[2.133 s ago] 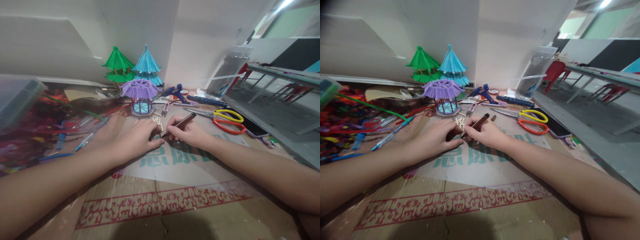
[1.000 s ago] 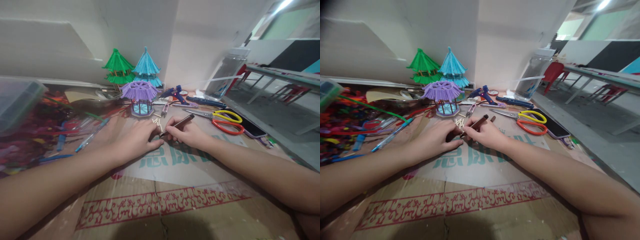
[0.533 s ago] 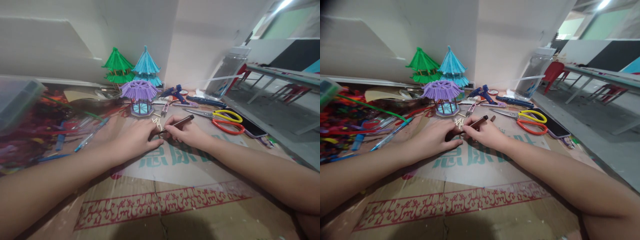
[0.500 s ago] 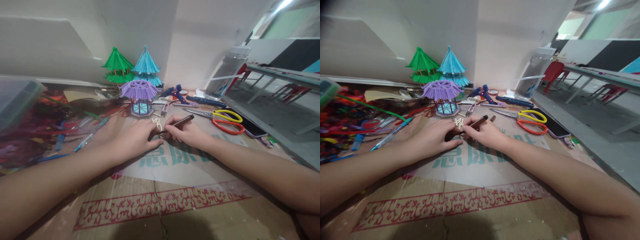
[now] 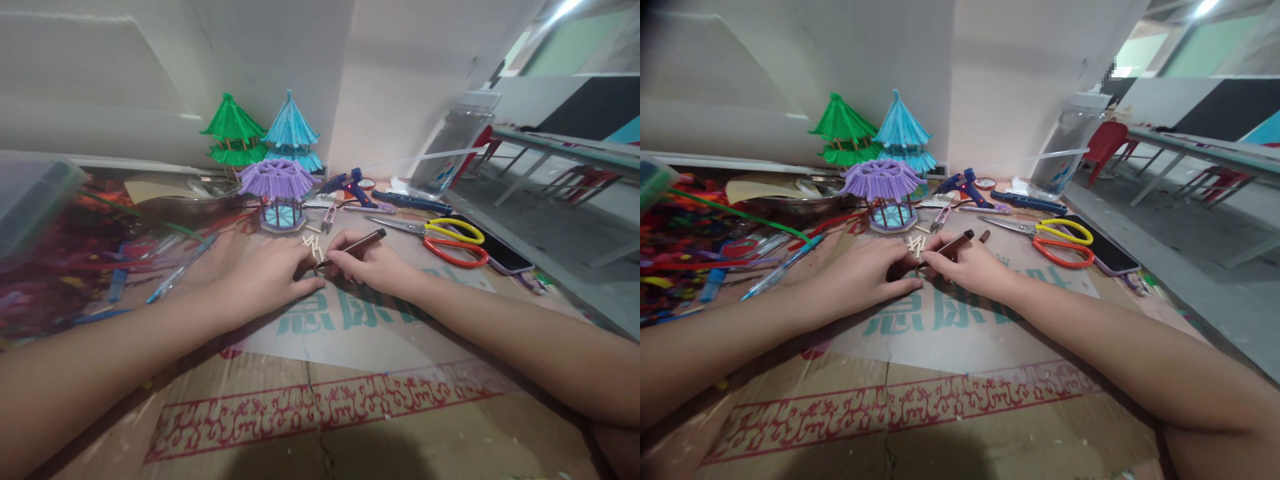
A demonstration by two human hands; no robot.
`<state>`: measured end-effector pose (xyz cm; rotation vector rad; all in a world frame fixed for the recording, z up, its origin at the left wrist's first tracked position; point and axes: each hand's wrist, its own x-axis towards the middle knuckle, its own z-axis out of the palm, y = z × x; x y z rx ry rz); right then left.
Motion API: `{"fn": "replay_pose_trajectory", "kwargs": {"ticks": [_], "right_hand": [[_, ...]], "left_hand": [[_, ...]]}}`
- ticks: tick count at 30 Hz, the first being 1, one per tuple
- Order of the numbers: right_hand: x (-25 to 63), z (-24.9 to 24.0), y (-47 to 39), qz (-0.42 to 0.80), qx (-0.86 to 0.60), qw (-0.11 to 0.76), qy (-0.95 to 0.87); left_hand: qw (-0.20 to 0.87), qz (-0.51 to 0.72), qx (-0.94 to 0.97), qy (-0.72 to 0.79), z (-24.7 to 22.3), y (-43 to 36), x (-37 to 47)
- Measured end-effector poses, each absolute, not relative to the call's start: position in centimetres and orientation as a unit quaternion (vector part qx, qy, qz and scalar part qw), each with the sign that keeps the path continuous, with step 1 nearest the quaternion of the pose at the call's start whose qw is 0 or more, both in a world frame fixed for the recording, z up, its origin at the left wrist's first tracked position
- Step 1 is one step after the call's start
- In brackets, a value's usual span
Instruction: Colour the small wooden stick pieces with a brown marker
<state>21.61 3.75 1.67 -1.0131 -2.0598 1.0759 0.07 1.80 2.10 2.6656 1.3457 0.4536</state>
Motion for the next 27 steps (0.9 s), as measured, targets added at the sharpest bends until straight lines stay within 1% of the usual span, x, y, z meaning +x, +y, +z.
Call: {"fn": "replay_pose_trajectory", "kwargs": {"ticks": [5, 8, 10, 14, 16, 18, 21, 24, 27], "right_hand": [[21.7, 1.8, 3.8, 0.413, -0.387, 0.287, -0.773], [21.7, 1.7, 3.8, 0.411, -0.383, 0.291, -0.775], [21.7, 1.7, 3.8, 0.417, -0.382, 0.292, -0.771], [21.6, 1.7, 3.8, 0.432, -0.378, 0.317, -0.755], [21.6, 1.7, 3.8, 0.424, -0.374, 0.338, -0.752], [21.5, 1.7, 3.8, 0.415, -0.375, 0.350, -0.752], [21.5, 1.7, 3.8, 0.415, -0.374, 0.351, -0.752], [21.5, 1.5, 3.8, 0.419, -0.365, 0.352, -0.753], [21.6, 1.5, 3.9, 0.408, -0.371, 0.355, -0.754]], "left_hand": [[0.056, 0.150, 0.881, 0.446, 1.9, 1.7, 0.1], [0.034, 0.144, 0.882, 0.447, 1.9, 1.6, 0.1], [-0.014, 0.128, 0.880, 0.457, 2.0, 1.3, 0.1], [-0.180, 0.098, 0.878, 0.433, 2.2, 0.1, 0.0], [-0.223, 0.087, 0.882, 0.406, 2.2, -0.7, 0.1], [-0.229, 0.065, 0.891, 0.386, 1.9, -1.2, 0.2], [-0.203, 0.043, 0.906, 0.369, 1.0, -1.4, 0.4], [-0.190, 0.059, 0.909, 0.366, 0.3, -1.2, 0.5], [-0.205, 0.067, 0.911, 0.353, 0.3, -1.4, 0.6]]}}
